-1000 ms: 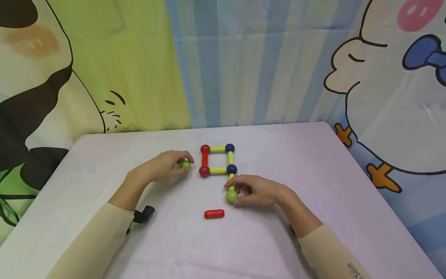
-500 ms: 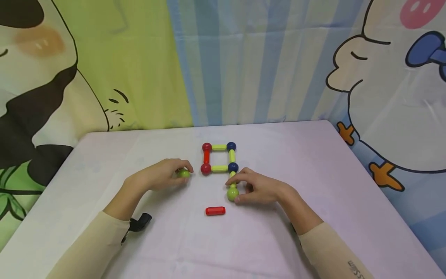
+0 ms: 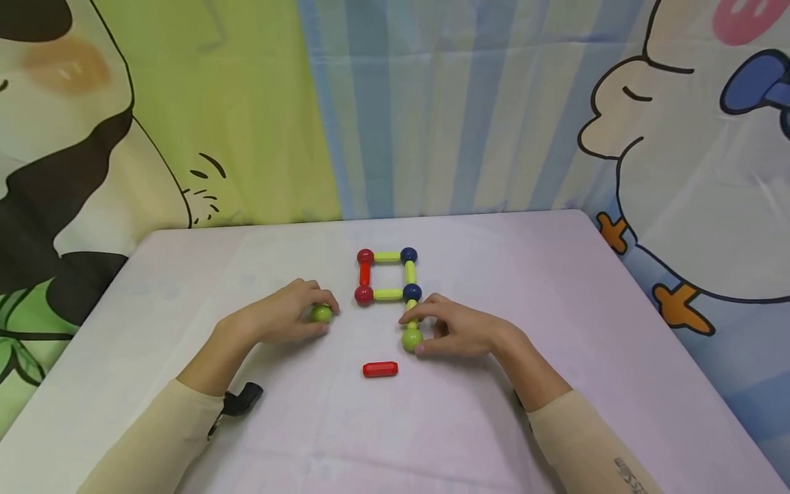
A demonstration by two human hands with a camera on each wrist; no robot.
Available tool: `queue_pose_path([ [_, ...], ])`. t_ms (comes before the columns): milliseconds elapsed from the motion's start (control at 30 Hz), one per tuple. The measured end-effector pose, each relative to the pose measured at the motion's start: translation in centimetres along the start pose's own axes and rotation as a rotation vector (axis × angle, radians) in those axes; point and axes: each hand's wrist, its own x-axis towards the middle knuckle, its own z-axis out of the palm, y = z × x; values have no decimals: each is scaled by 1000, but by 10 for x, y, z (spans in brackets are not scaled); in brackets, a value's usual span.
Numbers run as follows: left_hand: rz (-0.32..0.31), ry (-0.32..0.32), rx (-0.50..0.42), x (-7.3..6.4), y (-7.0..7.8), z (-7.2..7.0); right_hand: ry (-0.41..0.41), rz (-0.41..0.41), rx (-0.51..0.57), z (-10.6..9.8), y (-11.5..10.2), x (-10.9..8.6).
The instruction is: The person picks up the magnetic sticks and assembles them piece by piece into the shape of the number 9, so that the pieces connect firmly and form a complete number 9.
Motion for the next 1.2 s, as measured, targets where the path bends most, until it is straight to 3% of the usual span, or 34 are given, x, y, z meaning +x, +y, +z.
queue_pose_path([
  [333, -18, 42, -55, -5, 7, 7, -8, 17, 11, -1, -1, 2],
  [533, 42, 134, -14, -10, 26, 8, -5, 18, 4, -1, -1, 3],
  [633, 95, 146, -2, -13, 38, 8, -3, 18, 3, -1, -1, 3],
  [800, 181, 101, -11, -14, 49, 11, 11, 13, 14, -1, -1, 2],
  [933, 209, 65, 4, -11, 54, 16, 22, 5, 21, 1, 1, 0],
  [1200, 206, -11, 75, -4, 64, 26, 21, -8, 14, 2, 1, -1],
])
